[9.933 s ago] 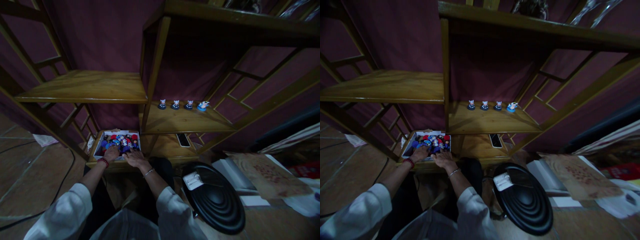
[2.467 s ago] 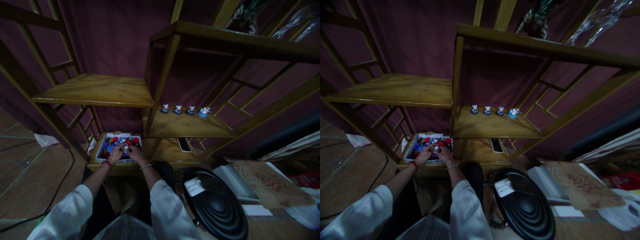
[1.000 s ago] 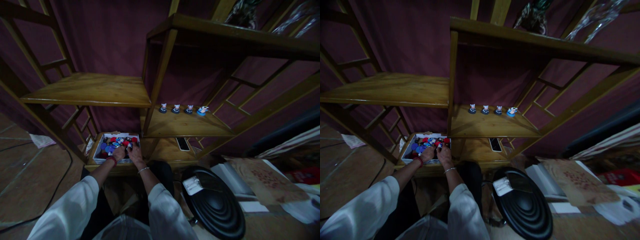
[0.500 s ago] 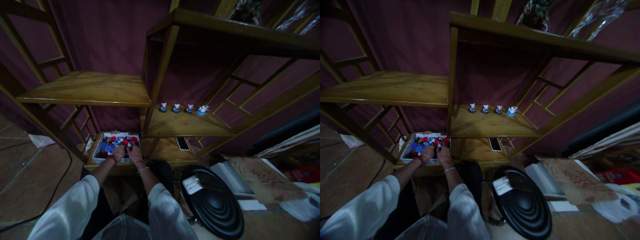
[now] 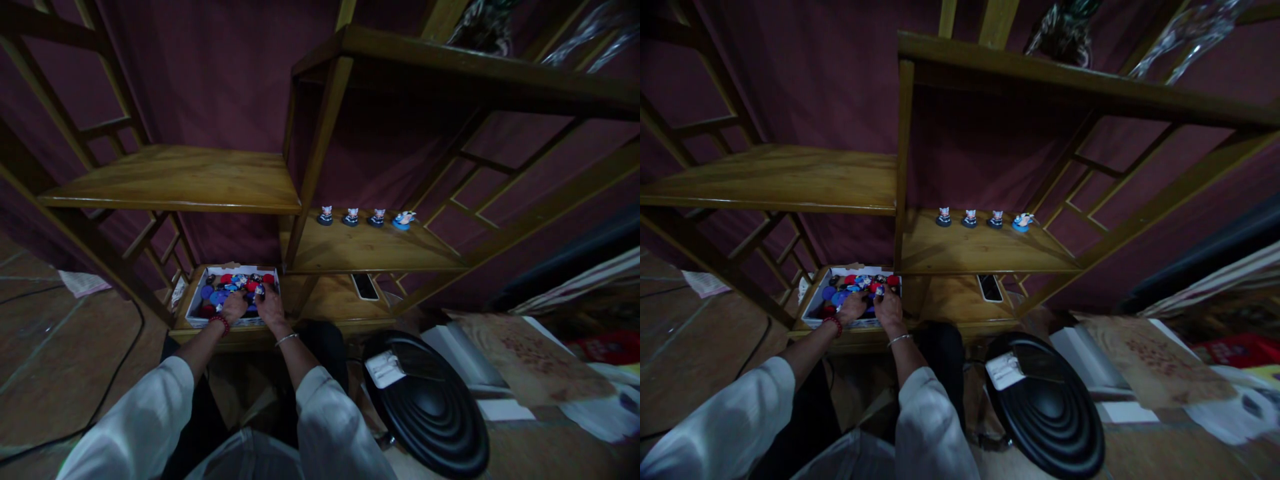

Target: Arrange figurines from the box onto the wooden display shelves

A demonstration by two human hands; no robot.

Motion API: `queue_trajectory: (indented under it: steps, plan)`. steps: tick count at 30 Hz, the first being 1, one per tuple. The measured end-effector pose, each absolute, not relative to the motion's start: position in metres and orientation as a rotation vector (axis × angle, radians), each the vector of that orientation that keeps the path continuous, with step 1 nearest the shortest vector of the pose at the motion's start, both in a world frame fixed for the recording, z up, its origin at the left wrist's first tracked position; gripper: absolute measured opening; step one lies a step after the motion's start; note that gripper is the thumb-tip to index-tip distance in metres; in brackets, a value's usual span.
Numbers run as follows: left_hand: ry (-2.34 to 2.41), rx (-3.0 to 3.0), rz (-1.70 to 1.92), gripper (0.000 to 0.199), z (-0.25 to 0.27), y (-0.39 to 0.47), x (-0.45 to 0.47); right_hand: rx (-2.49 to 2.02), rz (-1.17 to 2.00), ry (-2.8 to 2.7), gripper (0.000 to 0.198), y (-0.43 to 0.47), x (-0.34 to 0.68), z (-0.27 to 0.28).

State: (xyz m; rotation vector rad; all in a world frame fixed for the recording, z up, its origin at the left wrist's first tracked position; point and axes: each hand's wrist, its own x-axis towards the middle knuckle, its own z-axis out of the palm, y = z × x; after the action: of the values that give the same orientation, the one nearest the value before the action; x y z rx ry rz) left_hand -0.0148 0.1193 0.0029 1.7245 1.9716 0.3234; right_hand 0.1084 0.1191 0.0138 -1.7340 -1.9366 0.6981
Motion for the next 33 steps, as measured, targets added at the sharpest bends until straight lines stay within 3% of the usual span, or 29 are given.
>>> queue_trajectory:
  steps: [33]
  plan:
    - [1.673,1.090,0.814,0.024,0.018,0.106,-0.017,-1.685,0.760,-1.949,0.035,0.118,0.112,0.012]
